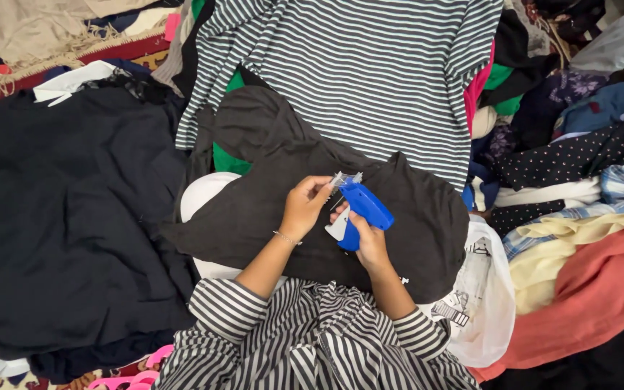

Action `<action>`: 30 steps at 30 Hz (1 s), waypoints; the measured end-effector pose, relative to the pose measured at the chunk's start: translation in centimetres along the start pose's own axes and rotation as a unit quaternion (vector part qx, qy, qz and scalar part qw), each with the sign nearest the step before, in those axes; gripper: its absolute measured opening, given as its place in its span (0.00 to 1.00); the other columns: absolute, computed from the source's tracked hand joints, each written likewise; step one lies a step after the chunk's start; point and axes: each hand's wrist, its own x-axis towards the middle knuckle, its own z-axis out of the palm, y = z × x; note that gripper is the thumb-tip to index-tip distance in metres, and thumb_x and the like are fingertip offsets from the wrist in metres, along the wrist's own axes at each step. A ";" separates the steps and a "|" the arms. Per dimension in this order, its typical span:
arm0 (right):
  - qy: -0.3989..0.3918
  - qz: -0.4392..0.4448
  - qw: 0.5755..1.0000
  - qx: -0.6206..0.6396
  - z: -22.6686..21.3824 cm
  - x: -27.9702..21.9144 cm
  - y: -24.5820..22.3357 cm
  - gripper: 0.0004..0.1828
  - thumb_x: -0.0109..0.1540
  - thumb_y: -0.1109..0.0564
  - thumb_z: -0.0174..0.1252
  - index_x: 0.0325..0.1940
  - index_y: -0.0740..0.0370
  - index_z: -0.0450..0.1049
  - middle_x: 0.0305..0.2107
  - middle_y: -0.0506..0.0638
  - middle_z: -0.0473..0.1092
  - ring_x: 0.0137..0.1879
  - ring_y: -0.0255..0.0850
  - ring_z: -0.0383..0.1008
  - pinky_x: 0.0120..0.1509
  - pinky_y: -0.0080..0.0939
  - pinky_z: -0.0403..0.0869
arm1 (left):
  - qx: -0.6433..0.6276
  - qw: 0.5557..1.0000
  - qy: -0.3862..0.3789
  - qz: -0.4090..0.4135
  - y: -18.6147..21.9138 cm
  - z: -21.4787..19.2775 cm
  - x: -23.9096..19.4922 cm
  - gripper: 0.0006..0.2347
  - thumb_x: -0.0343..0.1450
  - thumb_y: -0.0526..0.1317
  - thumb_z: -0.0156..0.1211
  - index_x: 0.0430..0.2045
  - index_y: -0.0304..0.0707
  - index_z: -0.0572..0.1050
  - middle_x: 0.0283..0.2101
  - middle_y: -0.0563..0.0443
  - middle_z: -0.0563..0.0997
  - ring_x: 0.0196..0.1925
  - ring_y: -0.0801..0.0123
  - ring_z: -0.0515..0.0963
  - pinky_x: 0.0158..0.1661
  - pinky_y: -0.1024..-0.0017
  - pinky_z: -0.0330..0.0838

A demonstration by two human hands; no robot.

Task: The person sits on a rug and uses a blue handheld stapler to attach white tags to several garments. They handle a striped shirt, a black top, and a dark blue shirt, smoothing each item before stapling the tag near the collar area.

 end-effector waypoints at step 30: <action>0.037 0.178 0.972 0.151 -9.5 2.4 0.0 0.27 0.56 0.60 0.59 0.60 0.72 0.69 0.41 0.66 0.75 0.44 0.57 0.79 0.50 0.55 0.78 | 0.522 0.791 -0.150 0.282 1.5 0.9 8.0 0.11 0.70 0.52 0.65 0.39 0.51 0.78 0.45 0.56 0.74 0.58 0.61 0.68 0.55 0.56 0.60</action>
